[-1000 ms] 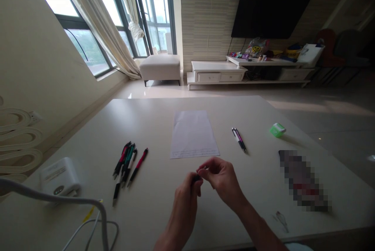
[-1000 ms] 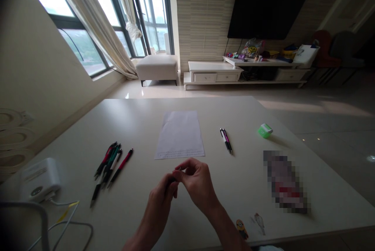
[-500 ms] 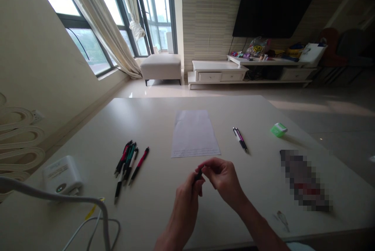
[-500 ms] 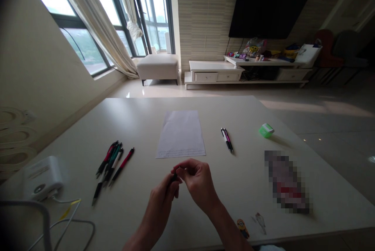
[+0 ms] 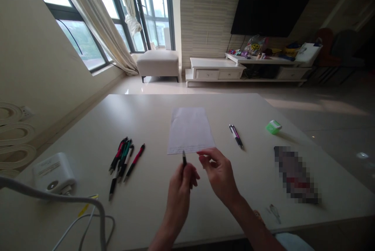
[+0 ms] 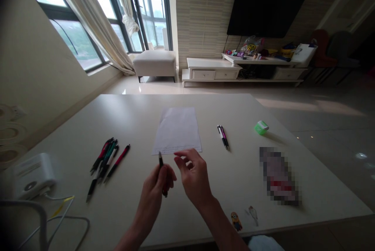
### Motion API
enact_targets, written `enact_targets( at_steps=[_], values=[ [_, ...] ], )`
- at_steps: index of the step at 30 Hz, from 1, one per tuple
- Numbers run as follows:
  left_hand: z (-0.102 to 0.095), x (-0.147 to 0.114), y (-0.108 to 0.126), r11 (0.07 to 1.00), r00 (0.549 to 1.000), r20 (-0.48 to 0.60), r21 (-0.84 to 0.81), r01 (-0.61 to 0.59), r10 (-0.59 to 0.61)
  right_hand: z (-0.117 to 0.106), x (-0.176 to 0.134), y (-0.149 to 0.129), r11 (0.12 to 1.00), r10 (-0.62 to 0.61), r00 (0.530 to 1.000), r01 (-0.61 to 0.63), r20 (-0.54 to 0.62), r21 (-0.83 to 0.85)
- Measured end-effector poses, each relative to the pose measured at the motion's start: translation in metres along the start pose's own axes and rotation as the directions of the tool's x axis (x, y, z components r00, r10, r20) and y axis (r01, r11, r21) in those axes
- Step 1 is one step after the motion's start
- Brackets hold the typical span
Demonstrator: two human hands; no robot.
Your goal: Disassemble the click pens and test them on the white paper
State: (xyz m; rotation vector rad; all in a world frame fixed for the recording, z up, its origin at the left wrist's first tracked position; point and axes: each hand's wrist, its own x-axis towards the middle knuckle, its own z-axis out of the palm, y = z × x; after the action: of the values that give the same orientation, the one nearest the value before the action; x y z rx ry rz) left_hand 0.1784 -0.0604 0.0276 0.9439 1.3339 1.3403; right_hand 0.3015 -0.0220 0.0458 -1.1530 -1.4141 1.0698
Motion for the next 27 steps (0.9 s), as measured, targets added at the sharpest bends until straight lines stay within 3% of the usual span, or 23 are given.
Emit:
enact_targets(
  at_steps=[2,4,7,9,12,14,16,19,22,24,27],
  values=[
    [-0.007,0.011,0.006,0.931,0.990,-0.049,-0.351,0.103,-0.129,-0.003,0.000,0.001,0.998,-0.013,0.996,0.018,0.083,-0.056],
    [-0.014,0.019,0.008,0.786,0.972,-0.060,-0.601,0.145,-0.225,-0.002,-0.003,0.003,0.999,0.013,0.967,0.000,0.254,-0.051],
    [-0.014,0.022,0.002,0.658,0.960,0.062,-0.716,0.232,-0.271,0.008,-0.011,0.004,1.000,-0.017,0.926,0.017,0.378,0.004],
    [-0.007,0.017,-0.005,0.634,0.941,0.190,-0.699,0.330,-0.280,0.014,-0.015,0.003,0.998,-0.069,0.943,0.063,0.326,0.028],
    [0.006,0.005,-0.014,0.688,0.908,0.323,-0.596,0.414,-0.267,0.013,-0.009,0.001,0.994,-0.091,0.986,0.081,0.140,0.074],
    [0.012,-0.003,-0.017,0.768,0.875,0.401,-0.458,0.447,-0.271,0.003,0.003,0.000,0.975,-0.038,0.998,0.046,-0.043,0.216],
    [0.017,-0.011,-0.020,0.836,0.821,0.479,-0.273,0.477,-0.312,-0.013,0.016,0.001,0.880,0.082,0.982,0.010,-0.172,0.474],
    [0.022,-0.023,-0.028,0.874,0.721,0.584,-0.041,0.485,-0.373,-0.040,0.032,0.001,0.574,0.250,0.965,-0.084,-0.076,0.815],
    [0.026,-0.032,-0.038,0.893,0.684,0.634,0.024,0.449,-0.361,-0.063,0.037,-0.001,0.331,0.258,0.960,-0.192,0.107,0.924],
    [0.027,-0.034,-0.043,0.903,0.693,0.632,0.028,0.428,-0.348,-0.073,0.036,-0.003,0.275,0.223,0.961,-0.224,0.165,0.935],
    [0.029,-0.032,-0.043,0.909,0.709,0.608,0.051,0.414,-0.357,-0.081,0.034,-0.003,0.324,0.185,0.970,-0.210,0.156,0.922]
  ],
)
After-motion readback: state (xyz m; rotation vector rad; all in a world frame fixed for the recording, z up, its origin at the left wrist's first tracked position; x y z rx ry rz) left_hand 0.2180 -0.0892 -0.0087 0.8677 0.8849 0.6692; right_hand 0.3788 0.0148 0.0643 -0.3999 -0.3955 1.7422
